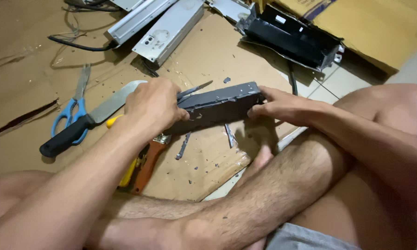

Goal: The person sits on the floor and uses a knife to scrape and pry open a rectangular electronic device. They then use a screwdriver to remove screws from the device's casing and manipulate the internal components.

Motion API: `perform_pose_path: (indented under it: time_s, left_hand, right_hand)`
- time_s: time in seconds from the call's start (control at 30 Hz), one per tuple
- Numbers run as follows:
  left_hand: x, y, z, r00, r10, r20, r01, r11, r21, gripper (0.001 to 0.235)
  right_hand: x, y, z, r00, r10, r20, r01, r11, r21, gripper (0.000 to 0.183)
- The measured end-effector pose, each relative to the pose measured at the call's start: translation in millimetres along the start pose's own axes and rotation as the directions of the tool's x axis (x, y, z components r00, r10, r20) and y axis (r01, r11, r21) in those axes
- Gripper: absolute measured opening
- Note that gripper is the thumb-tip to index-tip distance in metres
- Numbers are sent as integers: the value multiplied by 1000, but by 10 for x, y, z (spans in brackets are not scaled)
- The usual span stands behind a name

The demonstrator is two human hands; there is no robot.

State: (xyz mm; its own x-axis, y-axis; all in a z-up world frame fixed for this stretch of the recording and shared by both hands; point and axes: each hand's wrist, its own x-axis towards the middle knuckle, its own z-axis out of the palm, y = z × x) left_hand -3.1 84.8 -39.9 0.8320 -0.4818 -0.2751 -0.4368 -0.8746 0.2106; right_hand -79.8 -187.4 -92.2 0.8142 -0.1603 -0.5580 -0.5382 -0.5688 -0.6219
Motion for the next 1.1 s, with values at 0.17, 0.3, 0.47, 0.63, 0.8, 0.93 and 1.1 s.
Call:
perform_pose_path:
  time_s: [0.17, 0.3, 0.47, 0.63, 0.8, 0.93, 1.1]
  left_hand:
    - [-55, 39, 19, 1000, 23, 0, -23, 1000, -1, 33]
    - [-1, -4, 59, 999, 22, -25, -21, 1000, 17, 35]
    - [-52, 31, 37, 1000, 14, -17, -14, 1000, -4, 32]
    - [-17, -23, 74, 999, -5, -35, 6, 1000, 9, 29]
    - [-13, 7, 80, 999, -15, -33, 14, 999, -37, 26]
    - [101, -52, 81, 1000, -14, -27, 14, 1000, -5, 35]
    - [151, -47, 5, 999, 46, -25, -45, 999, 21, 34]
  right_hand:
    - [-352, -363, 112, 998, 47, -35, -44, 995, 84, 86]
    - [-346, -451, 218, 1000, -1, 4, 1, 989, 151, 84]
    - [-307, -289, 199, 994, -18, -104, 20, 1000, 16, 57]
    - [-184, -212, 178, 953, 17, -301, -55, 992, -117, 70]
    - [-82, -97, 165, 961, -51, -271, -2, 981, -192, 48]
    - [329, 242, 126, 941, -104, -323, 22, 969, -247, 41]
    - [187, 164, 122, 918, -65, -390, 15, 991, -130, 29]
